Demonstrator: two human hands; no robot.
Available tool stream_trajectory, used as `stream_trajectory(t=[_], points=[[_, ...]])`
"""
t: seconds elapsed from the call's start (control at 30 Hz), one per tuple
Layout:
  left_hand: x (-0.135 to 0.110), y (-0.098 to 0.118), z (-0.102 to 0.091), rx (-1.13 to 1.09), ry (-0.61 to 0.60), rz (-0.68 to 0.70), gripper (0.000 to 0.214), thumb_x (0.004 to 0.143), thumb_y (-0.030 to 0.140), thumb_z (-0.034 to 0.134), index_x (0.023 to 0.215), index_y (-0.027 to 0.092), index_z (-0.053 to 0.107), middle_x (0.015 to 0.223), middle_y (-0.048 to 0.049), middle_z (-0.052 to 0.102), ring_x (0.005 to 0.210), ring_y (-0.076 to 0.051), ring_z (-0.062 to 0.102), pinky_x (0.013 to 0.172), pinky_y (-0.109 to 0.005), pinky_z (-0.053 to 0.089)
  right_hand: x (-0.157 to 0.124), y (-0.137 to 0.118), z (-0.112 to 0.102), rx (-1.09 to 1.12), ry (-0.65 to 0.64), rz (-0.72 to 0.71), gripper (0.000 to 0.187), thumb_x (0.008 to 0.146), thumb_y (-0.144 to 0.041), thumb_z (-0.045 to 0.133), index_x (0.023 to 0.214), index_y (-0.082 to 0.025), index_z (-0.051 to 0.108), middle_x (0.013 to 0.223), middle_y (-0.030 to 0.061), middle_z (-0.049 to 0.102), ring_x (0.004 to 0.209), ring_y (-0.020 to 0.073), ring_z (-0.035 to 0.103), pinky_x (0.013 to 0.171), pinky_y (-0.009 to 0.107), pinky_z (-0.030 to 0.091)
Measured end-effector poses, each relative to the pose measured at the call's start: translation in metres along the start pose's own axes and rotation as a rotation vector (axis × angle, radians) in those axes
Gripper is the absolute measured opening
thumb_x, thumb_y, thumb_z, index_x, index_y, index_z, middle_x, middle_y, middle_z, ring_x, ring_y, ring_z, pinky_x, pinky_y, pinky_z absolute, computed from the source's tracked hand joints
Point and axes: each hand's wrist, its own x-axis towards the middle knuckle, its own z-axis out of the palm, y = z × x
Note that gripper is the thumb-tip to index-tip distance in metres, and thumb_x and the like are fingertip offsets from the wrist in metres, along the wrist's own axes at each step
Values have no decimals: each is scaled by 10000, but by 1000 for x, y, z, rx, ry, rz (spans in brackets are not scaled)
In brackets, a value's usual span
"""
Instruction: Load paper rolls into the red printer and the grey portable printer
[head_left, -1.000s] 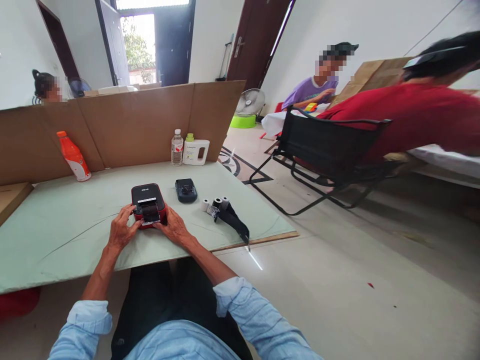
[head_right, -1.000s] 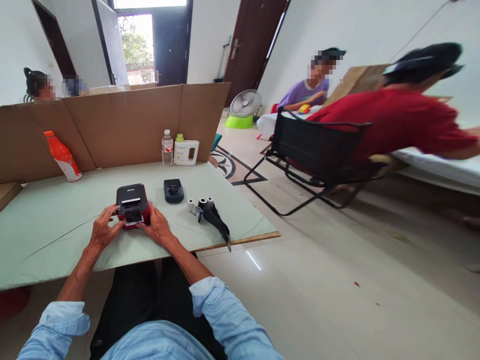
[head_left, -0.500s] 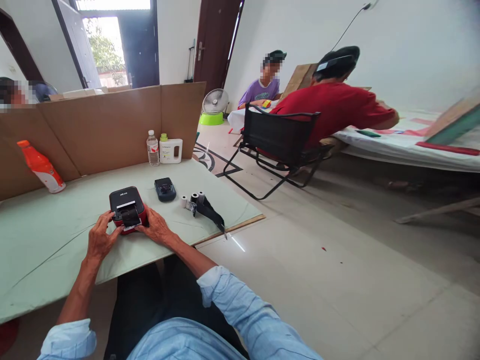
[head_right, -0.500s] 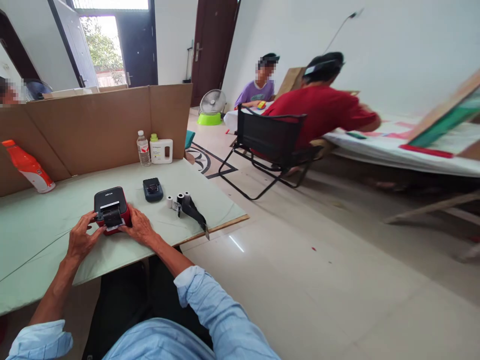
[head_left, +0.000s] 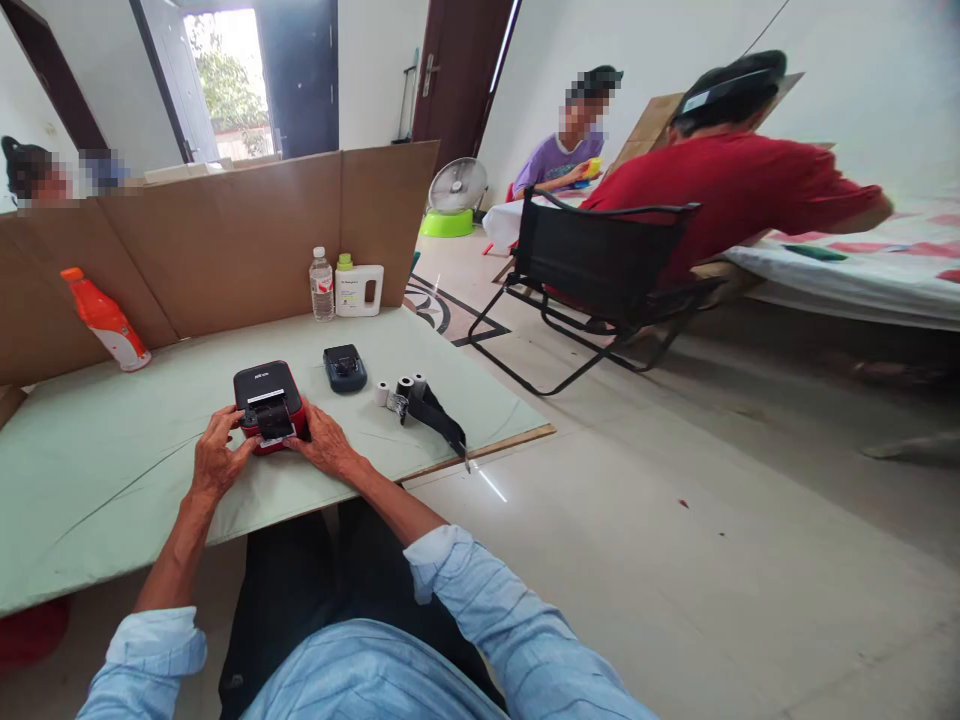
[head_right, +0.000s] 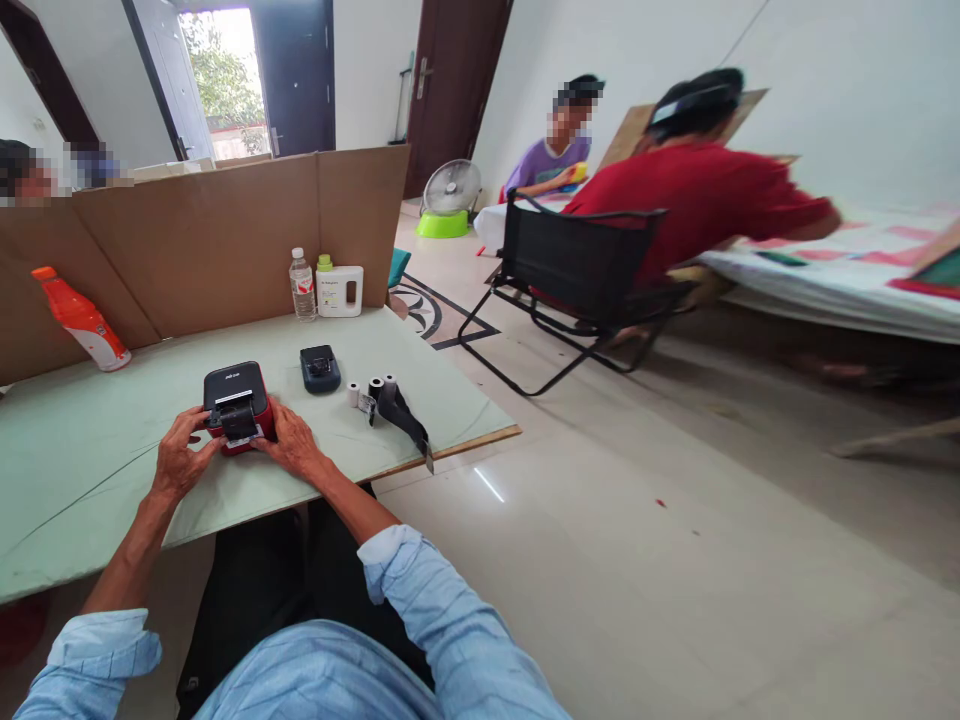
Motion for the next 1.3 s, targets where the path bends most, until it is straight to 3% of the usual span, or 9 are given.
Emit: stream_trajectory(t=[0.23,0.63,0.9,1.2,1.3], points=[[4,0,0,-9,11,-7,392,853,402,777,1200,236,696,1379,-126,698,965,-240,766,721,-361,658,3,0,2,-30,18,46,964,911,-498,805,1678,-227,288,1517,191,599,1386,358,595,1167,537,482],[6,0,-3,-8,-20,-20,381,836,373,787,1178,227,699,1383,-128,686,973,-233,764,720,-351,656,3,0,1,-28,3,6,938,929,-483,790,1676,-230,284,1528,189,584,1388,357,584,1177,538,471],[8,4,-6,26,-41,-33,356,829,373,804,1139,231,702,1395,-130,680,1169,-286,730,720,-350,668,2,-2,1,-20,26,11,913,915,-486,797,1651,-204,336,1456,196,631,1337,367,613,1134,559,498],[7,5,-8,10,-62,-26,395,822,281,786,1193,223,664,1377,-123,684,985,-235,772,670,-328,648,2,-3,3,16,33,1,916,883,-444,828,1632,-208,357,1445,186,646,1344,354,623,1139,538,500],[11,4,-10,13,-76,-19,377,806,264,789,1160,220,665,1402,-132,671,1038,-257,767,694,-347,653,1,-2,3,16,30,8,920,885,-452,825,1636,-220,346,1454,184,641,1345,355,623,1135,542,501]])
